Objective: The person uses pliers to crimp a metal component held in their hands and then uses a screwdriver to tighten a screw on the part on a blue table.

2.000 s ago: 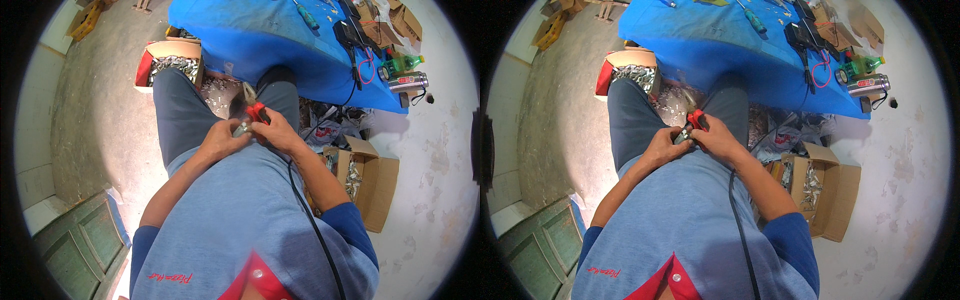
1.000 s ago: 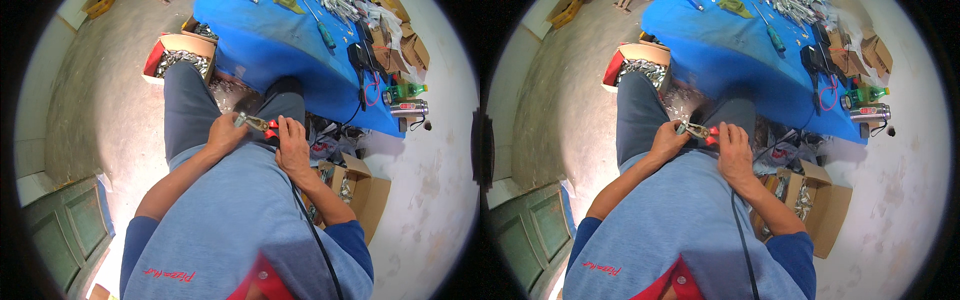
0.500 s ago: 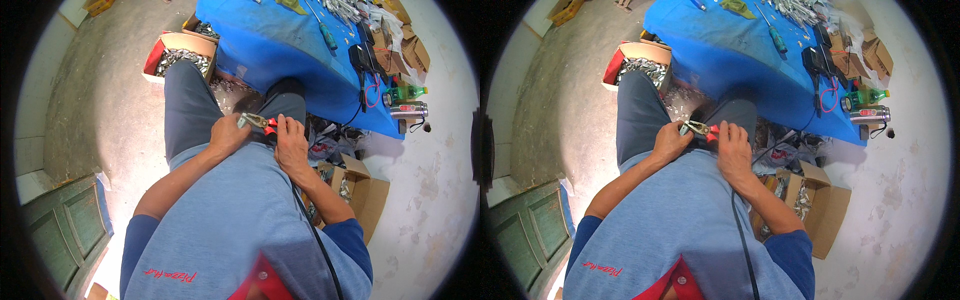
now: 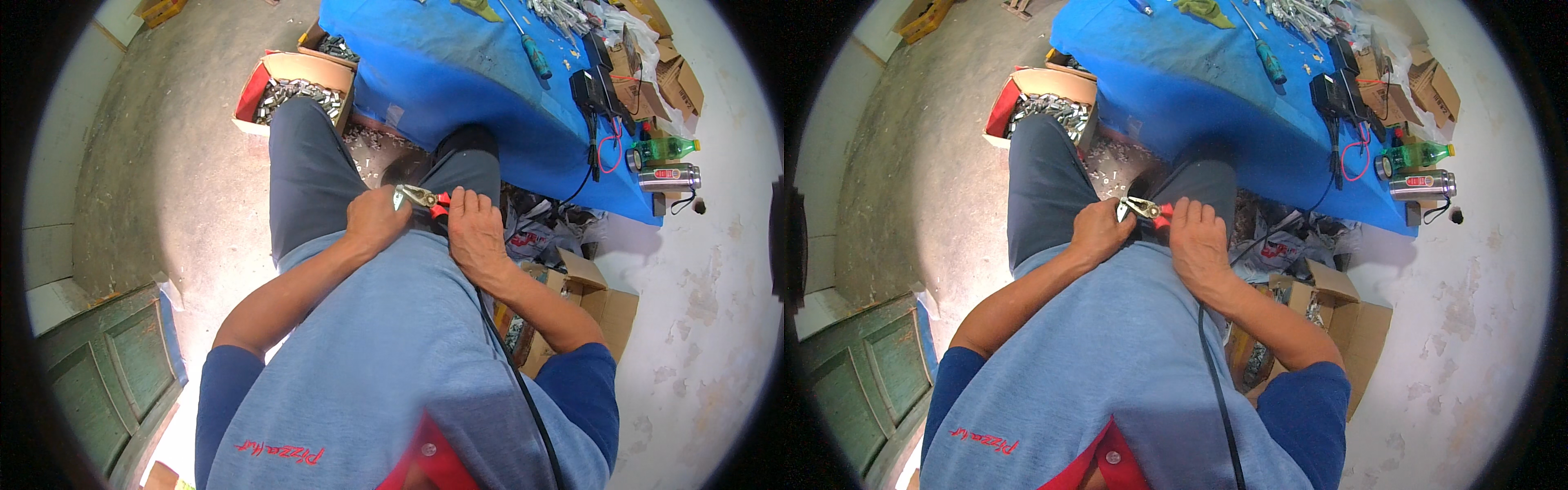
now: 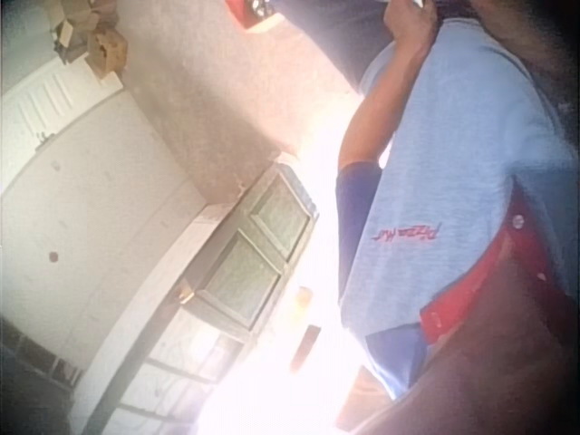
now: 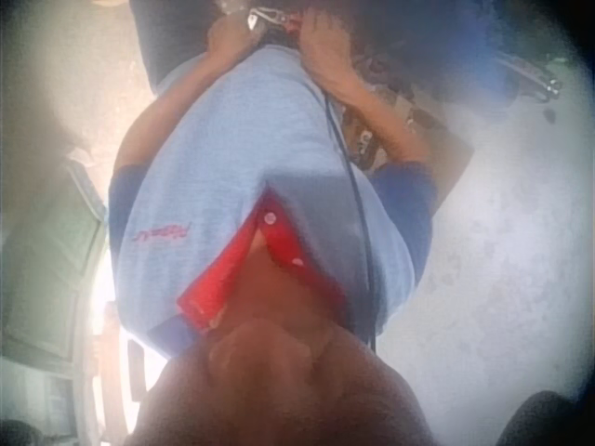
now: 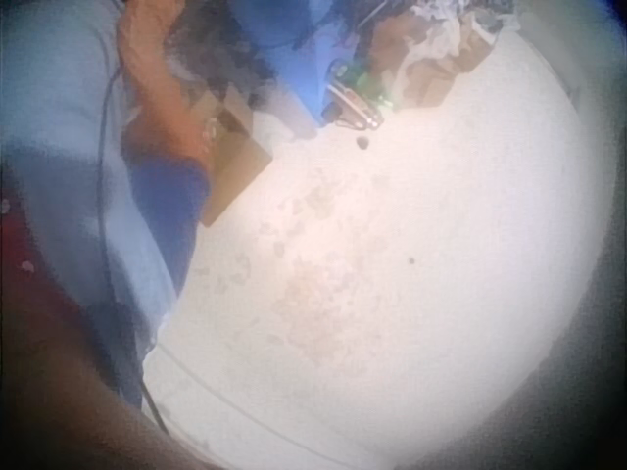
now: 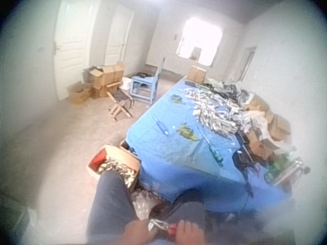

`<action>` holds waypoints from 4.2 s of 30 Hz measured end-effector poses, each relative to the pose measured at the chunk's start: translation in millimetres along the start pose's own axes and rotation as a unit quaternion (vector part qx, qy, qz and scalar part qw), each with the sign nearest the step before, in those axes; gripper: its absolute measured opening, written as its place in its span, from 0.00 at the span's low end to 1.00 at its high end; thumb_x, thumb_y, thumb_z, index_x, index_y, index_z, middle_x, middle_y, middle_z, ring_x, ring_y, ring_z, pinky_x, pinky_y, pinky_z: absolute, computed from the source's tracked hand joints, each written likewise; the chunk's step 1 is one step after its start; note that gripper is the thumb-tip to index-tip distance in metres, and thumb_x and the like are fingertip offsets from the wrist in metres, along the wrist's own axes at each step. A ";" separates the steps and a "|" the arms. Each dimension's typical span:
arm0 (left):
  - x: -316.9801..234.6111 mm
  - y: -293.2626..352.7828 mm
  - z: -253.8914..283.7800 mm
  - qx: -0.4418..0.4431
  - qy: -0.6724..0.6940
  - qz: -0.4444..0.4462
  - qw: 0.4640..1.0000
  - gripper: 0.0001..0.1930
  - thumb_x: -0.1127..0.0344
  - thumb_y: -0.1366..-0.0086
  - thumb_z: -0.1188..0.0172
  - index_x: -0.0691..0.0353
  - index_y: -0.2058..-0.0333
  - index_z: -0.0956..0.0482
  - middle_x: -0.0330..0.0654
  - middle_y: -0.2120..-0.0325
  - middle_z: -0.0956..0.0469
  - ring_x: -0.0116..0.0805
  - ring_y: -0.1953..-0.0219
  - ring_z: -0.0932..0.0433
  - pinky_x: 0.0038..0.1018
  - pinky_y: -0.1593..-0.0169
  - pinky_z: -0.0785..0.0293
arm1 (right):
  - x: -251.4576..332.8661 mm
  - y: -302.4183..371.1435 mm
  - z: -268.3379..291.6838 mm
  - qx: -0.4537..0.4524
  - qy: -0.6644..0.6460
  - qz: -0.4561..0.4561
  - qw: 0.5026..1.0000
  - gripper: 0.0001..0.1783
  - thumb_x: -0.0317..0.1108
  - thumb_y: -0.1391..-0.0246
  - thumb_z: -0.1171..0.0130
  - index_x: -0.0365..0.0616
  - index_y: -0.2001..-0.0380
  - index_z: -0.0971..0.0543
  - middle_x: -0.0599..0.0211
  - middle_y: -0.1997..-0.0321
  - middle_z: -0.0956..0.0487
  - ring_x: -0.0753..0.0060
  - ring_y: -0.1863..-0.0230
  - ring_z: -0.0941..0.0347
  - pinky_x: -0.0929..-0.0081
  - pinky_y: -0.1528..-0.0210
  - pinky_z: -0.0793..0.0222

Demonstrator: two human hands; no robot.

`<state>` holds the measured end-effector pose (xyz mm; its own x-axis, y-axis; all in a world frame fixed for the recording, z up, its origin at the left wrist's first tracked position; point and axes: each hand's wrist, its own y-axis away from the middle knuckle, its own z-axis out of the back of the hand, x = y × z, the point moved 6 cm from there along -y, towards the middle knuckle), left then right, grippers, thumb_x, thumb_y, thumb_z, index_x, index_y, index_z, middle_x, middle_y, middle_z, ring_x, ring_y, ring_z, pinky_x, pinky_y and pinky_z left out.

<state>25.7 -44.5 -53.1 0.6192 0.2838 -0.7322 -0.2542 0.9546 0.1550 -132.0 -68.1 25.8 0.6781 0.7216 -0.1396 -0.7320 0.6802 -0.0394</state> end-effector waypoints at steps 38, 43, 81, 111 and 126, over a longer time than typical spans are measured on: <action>1.9 -1.1 -4.3 0.049 -0.070 -0.008 0.996 0.18 0.55 0.42 0.38 0.68 0.71 0.17 0.60 0.72 0.19 0.58 0.65 0.18 0.49 0.59 0.24 | -9.7 -10.7 -15.9 0.236 -0.164 0.006 0.958 0.16 0.29 0.53 0.44 0.32 0.62 0.29 0.43 0.65 0.23 0.40 0.63 0.23 0.49 0.60 0.27; 0.3 -1.3 -6.1 0.072 -0.082 -0.020 0.994 0.18 0.55 0.41 0.39 0.68 0.70 0.18 0.59 0.71 0.19 0.58 0.65 0.18 0.49 0.58 0.24 | -16.6 -17.6 -13.1 0.321 -0.202 -0.007 0.925 0.15 0.29 0.53 0.44 0.34 0.61 0.29 0.43 0.64 0.23 0.37 0.61 0.24 0.49 0.55 0.28; 3.7 -11.3 -2.9 -0.020 0.019 -0.073 0.997 0.10 0.64 0.41 0.40 0.65 0.67 0.21 0.57 0.72 0.19 0.59 0.67 0.20 0.48 0.63 0.26 | -10.0 6.9 -40.3 0.400 -0.736 -0.196 0.510 0.25 0.26 0.58 0.45 0.33 0.52 0.25 0.56 0.54 0.20 0.72 0.59 0.22 0.74 0.60 0.24; -13.0 7.3 -0.9 0.233 0.394 -0.016 0.889 0.08 0.64 0.34 0.38 0.63 0.65 0.16 0.26 0.79 0.27 0.14 0.79 0.36 0.18 0.76 0.41 | -22.9 11.4 -42.2 0.456 -0.829 -0.085 0.313 0.29 0.36 0.58 0.39 0.25 0.53 0.24 0.59 0.69 0.23 0.72 0.75 0.26 0.76 0.78 0.30; 2.2 -1.1 -1.7 0.075 0.356 -0.015 0.931 0.20 0.58 0.31 0.39 0.64 0.80 0.23 0.27 0.84 0.34 0.18 0.78 0.39 0.27 0.76 0.44 | -23.9 -11.9 -5.0 0.243 -0.492 -0.010 0.836 0.27 0.31 0.58 0.47 0.35 0.50 0.24 0.55 0.70 0.22 0.64 0.68 0.27 0.68 0.62 0.32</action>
<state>26.1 -45.1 -56.0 -0.0397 0.1757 -0.9836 -0.1057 0.9782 0.1790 -139.8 -94.1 24.7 0.5910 0.3038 0.7473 -0.7688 0.4926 0.4077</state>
